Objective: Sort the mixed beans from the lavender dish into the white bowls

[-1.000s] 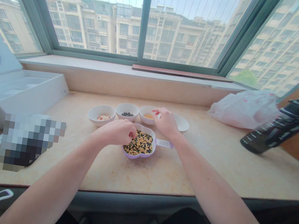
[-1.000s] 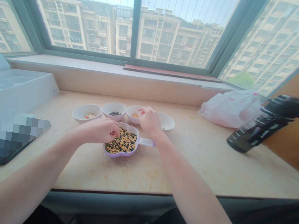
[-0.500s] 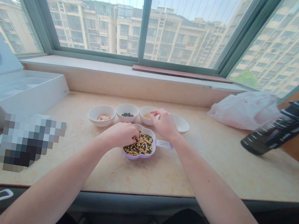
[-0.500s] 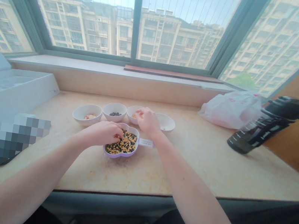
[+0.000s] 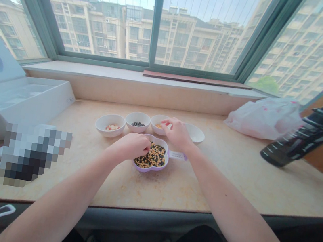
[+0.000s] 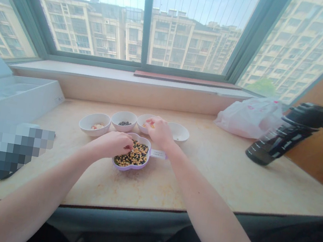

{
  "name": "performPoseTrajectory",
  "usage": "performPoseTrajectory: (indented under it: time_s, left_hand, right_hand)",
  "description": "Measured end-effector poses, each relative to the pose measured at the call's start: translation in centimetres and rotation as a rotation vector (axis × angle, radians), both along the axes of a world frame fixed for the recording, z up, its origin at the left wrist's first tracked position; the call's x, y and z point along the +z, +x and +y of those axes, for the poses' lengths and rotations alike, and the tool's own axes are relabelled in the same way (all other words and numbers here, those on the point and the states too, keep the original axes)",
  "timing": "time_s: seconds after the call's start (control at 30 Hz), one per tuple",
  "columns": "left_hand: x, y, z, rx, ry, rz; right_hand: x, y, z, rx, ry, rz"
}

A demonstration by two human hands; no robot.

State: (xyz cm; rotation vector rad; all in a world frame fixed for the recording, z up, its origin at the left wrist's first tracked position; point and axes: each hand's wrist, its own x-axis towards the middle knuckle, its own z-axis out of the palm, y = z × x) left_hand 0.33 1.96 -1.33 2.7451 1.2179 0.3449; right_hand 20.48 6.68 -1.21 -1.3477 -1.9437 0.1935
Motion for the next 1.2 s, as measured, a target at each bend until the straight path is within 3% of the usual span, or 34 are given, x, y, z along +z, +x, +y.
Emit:
performPoseTrajectory:
  time_s: [0.1, 0.2, 0.37, 0.53, 0.77, 0.97, 1.2]
  left_hand:
    - [0.5, 0.1, -0.2, -0.014, -0.011, 0.013]
    - [1.0, -0.4, -0.1, -0.022, 0.002, -0.099]
    - [1.6, -1.3, 0.8, 0.103, -0.027, -0.534]
    - [1.8, -1.2, 1.4, 0.077, -0.379, -1.074]
    - [2.4, -1.2, 0.8, 0.027, -0.791, -1.476]
    - [2.8, -1.2, 0.4, -0.001, -0.976, -1.605]
    - [2.9, -1.1, 0.2, -0.051, -0.945, -1.601]
  right_hand:
    - [0.0, 0.0, 0.0, 0.001, 0.001, 0.001]
    - [0.0, 0.1, 0.1, 0.001, 0.006, 0.001]
    - [0.0, 0.1, 0.1, 0.007, 0.003, 0.009]
    - [0.0, 0.0, 0.1, 0.031, 0.000, 0.013]
    - [-0.2, -0.1, 0.3, 0.045, -0.008, 0.013]
    - [-0.3, -0.2, 0.1, 0.058, -0.014, 0.029]
    - [0.1, -0.3, -0.2, 0.083, -0.043, 0.020]
